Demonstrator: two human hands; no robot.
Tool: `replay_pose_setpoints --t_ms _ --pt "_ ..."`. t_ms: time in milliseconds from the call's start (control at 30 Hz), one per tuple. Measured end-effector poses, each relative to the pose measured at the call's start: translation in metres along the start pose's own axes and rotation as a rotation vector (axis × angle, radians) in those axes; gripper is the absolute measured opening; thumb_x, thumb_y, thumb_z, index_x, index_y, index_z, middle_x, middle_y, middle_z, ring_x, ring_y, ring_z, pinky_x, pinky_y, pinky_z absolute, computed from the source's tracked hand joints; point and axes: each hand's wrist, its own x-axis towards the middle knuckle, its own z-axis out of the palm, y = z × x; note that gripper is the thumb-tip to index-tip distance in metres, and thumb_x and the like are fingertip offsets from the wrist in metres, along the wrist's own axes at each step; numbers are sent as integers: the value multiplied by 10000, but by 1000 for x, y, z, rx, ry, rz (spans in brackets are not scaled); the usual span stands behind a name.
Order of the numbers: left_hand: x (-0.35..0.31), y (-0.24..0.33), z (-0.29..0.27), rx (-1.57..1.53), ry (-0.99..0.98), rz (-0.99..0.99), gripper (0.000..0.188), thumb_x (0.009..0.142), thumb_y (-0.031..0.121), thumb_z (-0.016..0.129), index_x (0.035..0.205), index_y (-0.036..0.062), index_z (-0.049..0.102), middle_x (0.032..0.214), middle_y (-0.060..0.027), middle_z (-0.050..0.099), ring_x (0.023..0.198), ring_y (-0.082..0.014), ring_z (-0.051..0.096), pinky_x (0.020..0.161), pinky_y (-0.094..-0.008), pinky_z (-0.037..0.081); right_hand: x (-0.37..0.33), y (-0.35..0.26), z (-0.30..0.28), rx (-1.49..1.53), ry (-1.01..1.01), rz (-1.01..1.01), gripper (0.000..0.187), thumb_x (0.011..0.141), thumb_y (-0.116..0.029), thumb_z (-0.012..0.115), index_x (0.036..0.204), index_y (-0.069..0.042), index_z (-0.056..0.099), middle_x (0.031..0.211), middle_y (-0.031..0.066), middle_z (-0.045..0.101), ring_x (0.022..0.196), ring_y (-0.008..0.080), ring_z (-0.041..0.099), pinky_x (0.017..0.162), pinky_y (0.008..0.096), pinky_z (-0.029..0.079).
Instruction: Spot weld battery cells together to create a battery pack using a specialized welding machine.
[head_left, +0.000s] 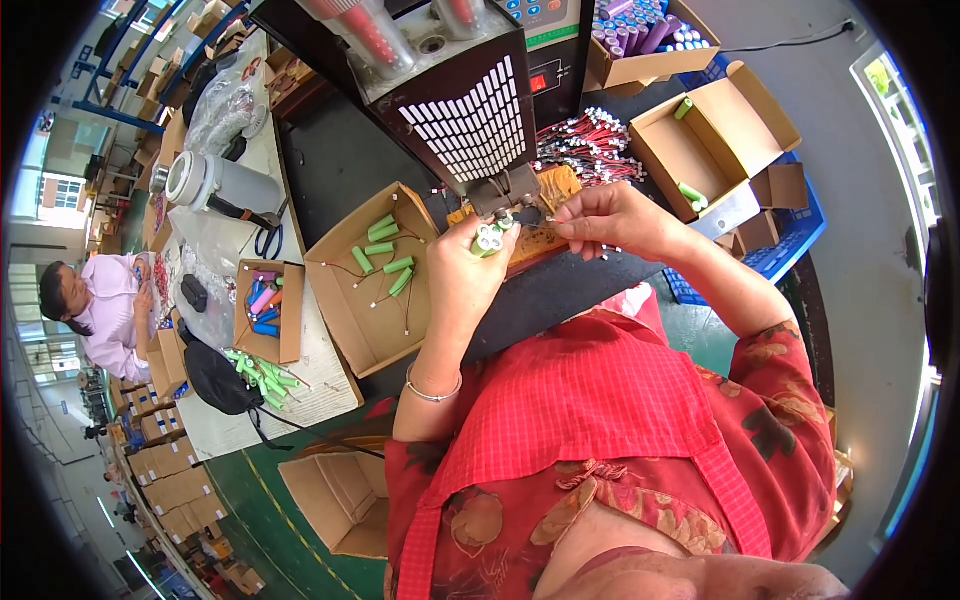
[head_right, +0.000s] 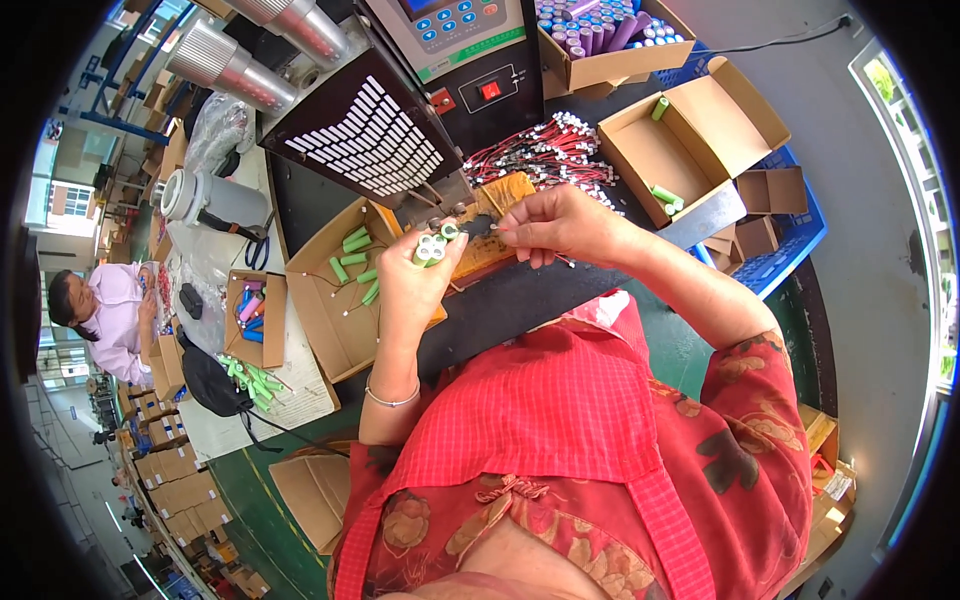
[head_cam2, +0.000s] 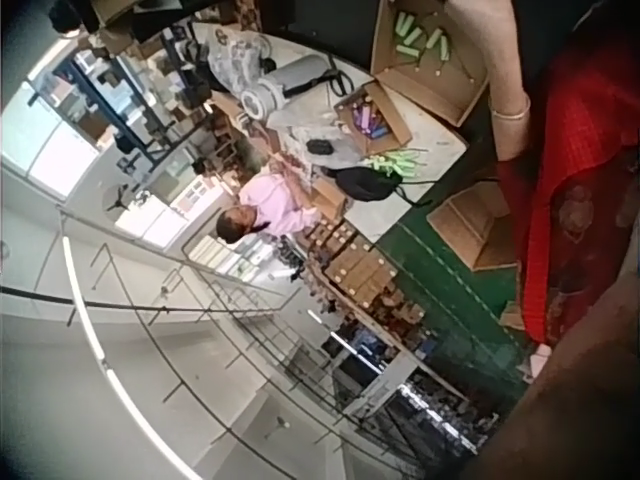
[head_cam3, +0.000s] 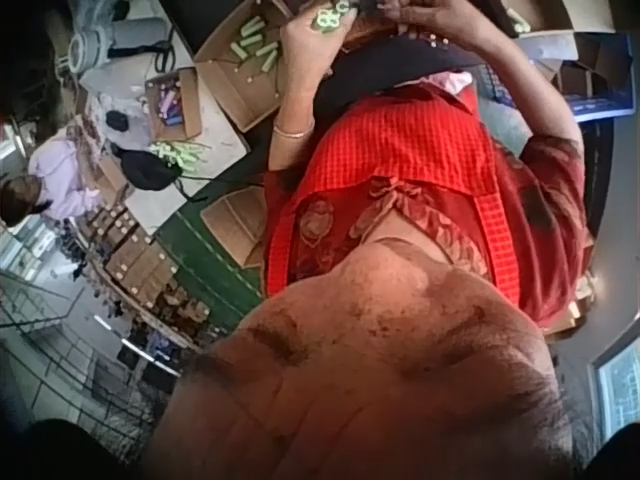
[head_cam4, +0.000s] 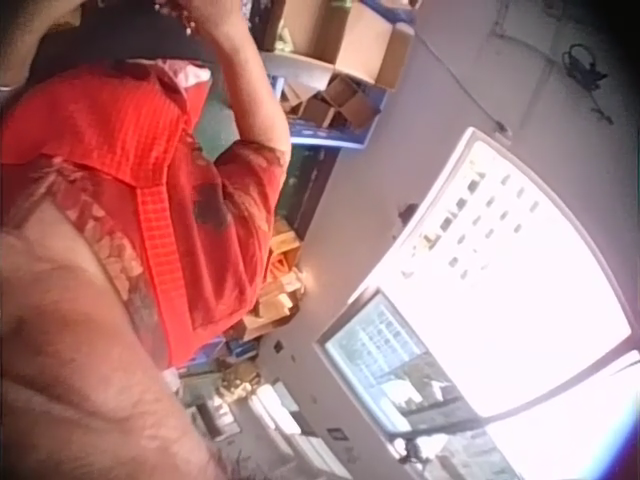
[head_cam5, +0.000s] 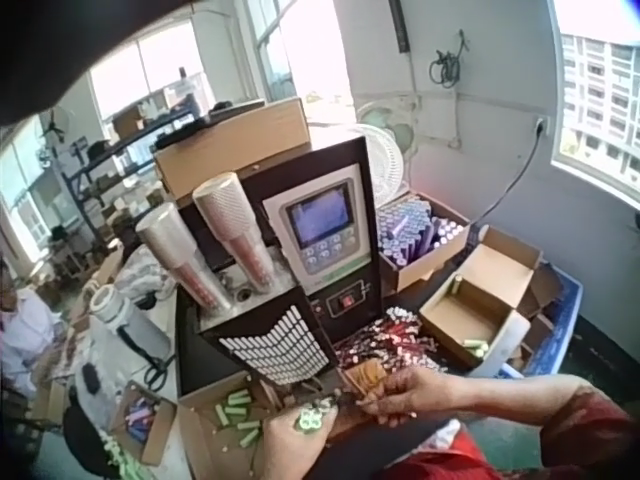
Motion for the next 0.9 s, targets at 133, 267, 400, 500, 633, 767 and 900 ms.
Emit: replay_pose_setpoints --t_ms 133,267,400,500,633,767,900 --pt "-3 4 -20 -524 -195 -366 232 725 69 736 895 -18 604 763 5 608 604 -35 528 510 -169 434 -8 2 2 -69 44 -52 209 862 -236 601 871 -33 650 655 -7 597 566 49 537 520 191 439" --pt "-5 2 -9 -467 -95 -282 234 729 68 731 903 14 585 735 17 595 608 -30 511 514 -179 424 -4 0 17 -145 142 -190 198 866 -225 594 865 -33 645 634 -9 580 551 34 499 492 195 412" --pt "-4 -3 1 -62 9 27 148 743 88 703 829 16 606 635 -17 586 559 -45 497 518 -232 437 8 1 25 -176 213 -219 188 864 -219 599 824 -40 639 592 -24 545 517 28 469 459 194 384" --pt "-1 -6 7 -51 52 77 164 734 77 699 871 29 622 648 -70 610 569 -74 546 527 -244 445 12 0 27 -170 213 -193 188 866 -214 596 822 -36 638 581 -22 540 509 28 466 456 195 382" --pt "1 2 6 -9 63 95 189 740 70 688 918 44 629 672 -72 629 583 -91 578 535 -263 454 17 -2 27 -188 196 -173 196 866 -205 588 858 -16 640 591 -9 550 523 35 482 470 202 407" --pt "1 5 7 -9 51 32 177 745 66 682 914 48 635 671 -66 628 598 -73 570 541 -264 452 18 1 27 -161 193 -188 198 867 -200 586 869 -9 640 595 -1 556 527 39 492 478 210 420" --pt "3 2 8 -33 51 54 174 742 63 685 904 33 632 678 -67 628 607 -69 566 556 -255 453 15 4 23 -229 226 -330 223 867 -202 586 941 3 631 680 35 600 618 59 539 559 232 458"
